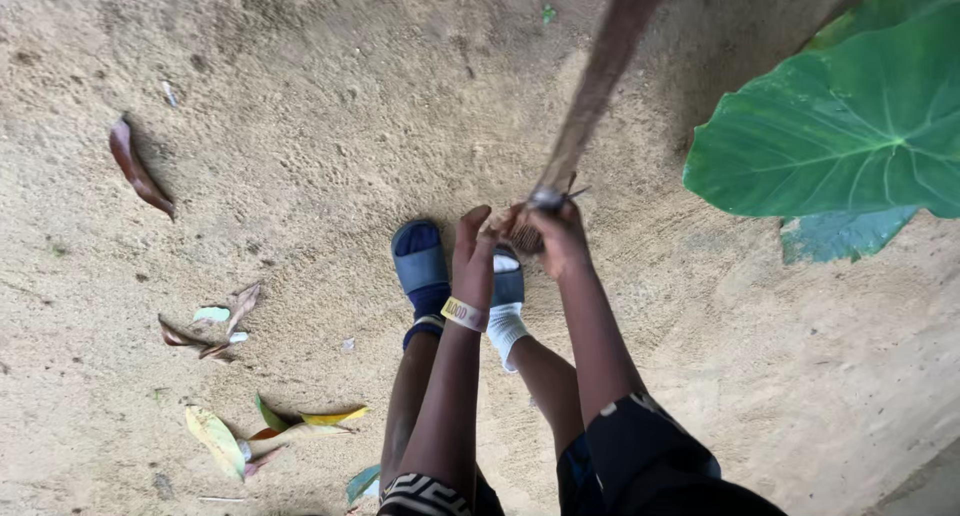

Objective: The person sweeps an outdoor dirt ground with a broom made of bundled sticks, moving leaves and debris across the surface.

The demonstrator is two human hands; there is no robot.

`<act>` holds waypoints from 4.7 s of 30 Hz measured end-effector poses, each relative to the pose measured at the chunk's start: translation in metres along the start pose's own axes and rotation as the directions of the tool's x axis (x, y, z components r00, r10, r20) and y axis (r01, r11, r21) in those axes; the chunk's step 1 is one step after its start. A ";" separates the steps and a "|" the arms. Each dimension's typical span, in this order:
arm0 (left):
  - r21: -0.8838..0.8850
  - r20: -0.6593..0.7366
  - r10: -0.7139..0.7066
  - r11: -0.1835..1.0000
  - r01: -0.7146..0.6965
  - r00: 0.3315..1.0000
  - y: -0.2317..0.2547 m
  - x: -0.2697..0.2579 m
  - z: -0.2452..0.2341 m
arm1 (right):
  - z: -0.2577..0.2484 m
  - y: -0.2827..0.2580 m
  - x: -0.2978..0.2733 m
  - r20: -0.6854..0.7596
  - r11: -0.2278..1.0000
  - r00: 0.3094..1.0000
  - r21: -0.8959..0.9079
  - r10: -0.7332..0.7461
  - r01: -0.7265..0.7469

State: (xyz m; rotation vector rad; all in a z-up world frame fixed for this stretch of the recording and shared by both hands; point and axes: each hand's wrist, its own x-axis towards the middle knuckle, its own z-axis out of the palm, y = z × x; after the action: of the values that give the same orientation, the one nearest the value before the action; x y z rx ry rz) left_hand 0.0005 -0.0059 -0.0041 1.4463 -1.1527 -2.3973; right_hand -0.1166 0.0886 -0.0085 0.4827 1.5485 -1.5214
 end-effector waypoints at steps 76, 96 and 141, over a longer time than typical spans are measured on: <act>0.108 -0.200 -0.105 0.986 0.129 0.974 0.217 0.217 -0.037 | 0.255 -0.117 0.180 0.182 0.631 0.982 -0.757 -0.049 0.172; 0.430 -0.232 0.186 0.900 -0.071 0.955 0.163 0.245 -0.087 | 0.310 -0.089 0.179 0.026 0.503 0.978 -0.854 -0.208 0.130; -0.097 -0.418 -0.030 0.995 -0.011 0.908 0.190 0.089 -0.197 | 0.394 -0.038 0.035 0.081 0.814 0.976 -0.568 0.204 -0.123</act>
State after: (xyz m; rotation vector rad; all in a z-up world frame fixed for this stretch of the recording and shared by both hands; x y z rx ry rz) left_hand 0.0582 -0.2877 0.0064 1.8148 -0.9100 -1.9683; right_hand -0.0408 -0.2983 0.0436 0.1561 1.6993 -0.8791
